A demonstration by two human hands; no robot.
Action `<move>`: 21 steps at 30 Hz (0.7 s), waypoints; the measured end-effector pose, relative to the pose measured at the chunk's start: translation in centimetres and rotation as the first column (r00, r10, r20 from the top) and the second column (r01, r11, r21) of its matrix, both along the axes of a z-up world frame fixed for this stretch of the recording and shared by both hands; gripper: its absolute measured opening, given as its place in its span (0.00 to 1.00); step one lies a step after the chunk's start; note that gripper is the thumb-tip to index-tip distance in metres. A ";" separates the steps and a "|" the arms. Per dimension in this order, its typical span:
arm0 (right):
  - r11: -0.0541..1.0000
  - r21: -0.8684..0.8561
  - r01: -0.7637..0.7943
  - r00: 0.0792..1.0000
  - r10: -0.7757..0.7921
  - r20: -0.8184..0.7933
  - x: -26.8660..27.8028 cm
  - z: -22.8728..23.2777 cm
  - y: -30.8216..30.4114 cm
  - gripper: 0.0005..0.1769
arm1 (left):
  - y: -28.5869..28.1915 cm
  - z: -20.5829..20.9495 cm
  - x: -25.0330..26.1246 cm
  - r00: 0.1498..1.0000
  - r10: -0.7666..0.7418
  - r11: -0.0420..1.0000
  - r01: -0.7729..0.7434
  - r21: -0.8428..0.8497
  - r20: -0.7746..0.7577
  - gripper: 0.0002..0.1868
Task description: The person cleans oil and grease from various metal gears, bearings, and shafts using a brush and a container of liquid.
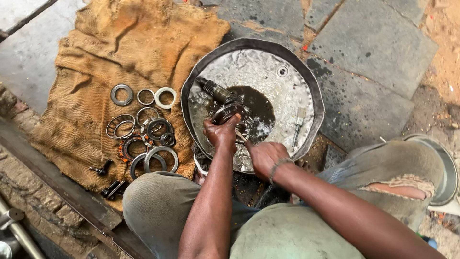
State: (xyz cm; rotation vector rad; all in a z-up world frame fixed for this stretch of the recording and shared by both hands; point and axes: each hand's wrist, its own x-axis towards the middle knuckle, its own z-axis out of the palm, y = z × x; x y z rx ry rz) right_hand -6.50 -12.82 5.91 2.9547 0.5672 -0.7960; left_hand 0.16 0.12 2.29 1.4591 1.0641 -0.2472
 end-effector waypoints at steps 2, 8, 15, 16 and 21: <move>0.999 0.006 0.035 0.999 -0.035 0.017 1.7 -2.8 0.8 0.15 | -0.1 -0.1 0.1 0.999 -0.018 1.000 0.018 -0.007 -0.032 0.61; 0.984 -0.164 0.074 0.966 -0.111 -0.232 1.6 -0.4 0.4 0.41 | -0.7 -2.2 -0.3 0.995 0.048 0.998 -0.044 -0.044 0.087 0.64; 0.980 -0.094 0.174 0.960 -0.190 -0.207 -0.7 0.1 -5.0 0.35 | 0.0 -1.8 0.7 0.975 0.213 0.977 -0.211 -0.042 0.056 0.58; 0.968 -0.155 0.196 0.935 -0.232 -0.269 -0.5 -1.0 -6.0 0.35 | 0.1 -1.7 0.4 0.980 0.188 0.982 -0.187 -0.024 0.066 0.57; 0.843 -0.081 0.532 0.787 -0.528 -0.321 1.5 -9.6 -11.3 0.28 | 0.4 -2.3 -0.6 0.971 0.191 0.981 -0.186 -0.046 0.142 0.47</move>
